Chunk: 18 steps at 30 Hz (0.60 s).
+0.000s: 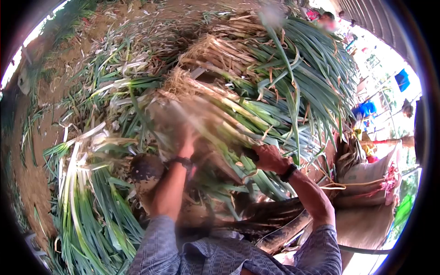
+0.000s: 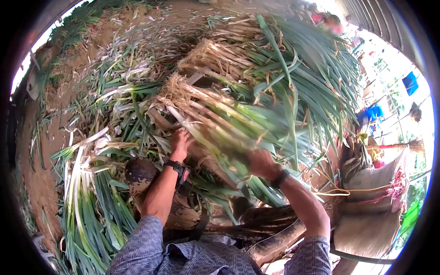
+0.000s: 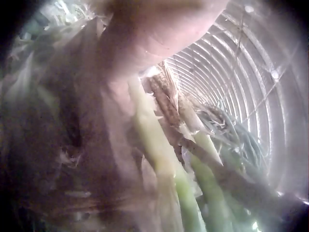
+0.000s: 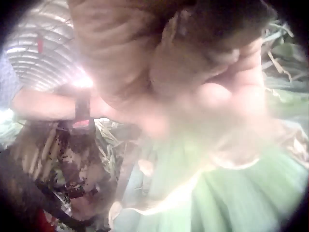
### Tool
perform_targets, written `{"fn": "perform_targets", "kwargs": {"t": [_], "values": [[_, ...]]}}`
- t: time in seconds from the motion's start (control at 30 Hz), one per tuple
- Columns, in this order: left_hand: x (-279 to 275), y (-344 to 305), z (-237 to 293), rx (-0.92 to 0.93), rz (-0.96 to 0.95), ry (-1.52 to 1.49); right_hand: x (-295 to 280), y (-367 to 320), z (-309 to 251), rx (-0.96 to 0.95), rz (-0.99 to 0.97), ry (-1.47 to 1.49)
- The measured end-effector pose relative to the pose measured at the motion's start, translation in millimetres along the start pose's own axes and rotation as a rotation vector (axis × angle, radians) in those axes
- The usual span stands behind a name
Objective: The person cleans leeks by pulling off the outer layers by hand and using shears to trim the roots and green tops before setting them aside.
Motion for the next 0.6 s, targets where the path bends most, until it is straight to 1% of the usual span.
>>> {"fn": "perform_targets", "kwargs": {"t": [0.03, 0.13, 0.17, 0.2, 0.3, 0.4, 0.43, 0.53, 0.57, 0.6], "values": [[2.5, -2.9, 2.9, -0.001, 0.007, 0.003, -6.9, 3.6, -11.6, -0.064, -0.031, -0.015], [8.2, -9.1, 8.8, -0.004, 0.032, 0.062, -10.9, 20.4, -27.6, -0.068, -0.033, -0.022], [8.0, -6.8, 7.5, -0.004, 0.044, 0.076, 6.2, 29.8, -14.6, -0.031, -0.033, -0.059], [7.1, -1.8, 4.5, -0.002, 0.055, 0.09, 9.1, 35.3, -16.1, -0.05, -0.034, -0.042], [-3.2, 20.8, -15.2, 0.302, 0.129, 0.352, 6.9, 46.3, -27.2, -0.093, -0.025, 0.028], [1.9, 6.7, -9.3, 0.461, 0.019, 0.51, -23.6, 37.1, -26.6, 0.019, -0.045, 0.009], [11.5, -5.7, -7.9, 0.34, -0.09, 0.403, -28.8, 29.0, -15.0, 0.075, -0.096, -0.031], [42.1, -43.7, -12.6, 0.22, -0.241, 0.453, -37.7, -12.1, 29.4, 0.066, -0.019, -0.085], [46.6, -49.1, -19.4, 0.134, -0.258, 0.435, -42.3, -26.3, 37.3, 0.089, -0.006, -0.082], [49.4, -47.7, -25.1, 0.17, -0.254, 0.438, -53.4, -40.7, 37.0, 0.113, 0.005, -0.078]]}}
Point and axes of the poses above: each hand's wrist, its own y-axis towards the middle knuckle, its own x-axis out of the palm, z = x × y, the point moved 4 cm from there along y, towards the middle knuckle, and after that the axes turned 13 degrees about z, right-handed, at the moved point
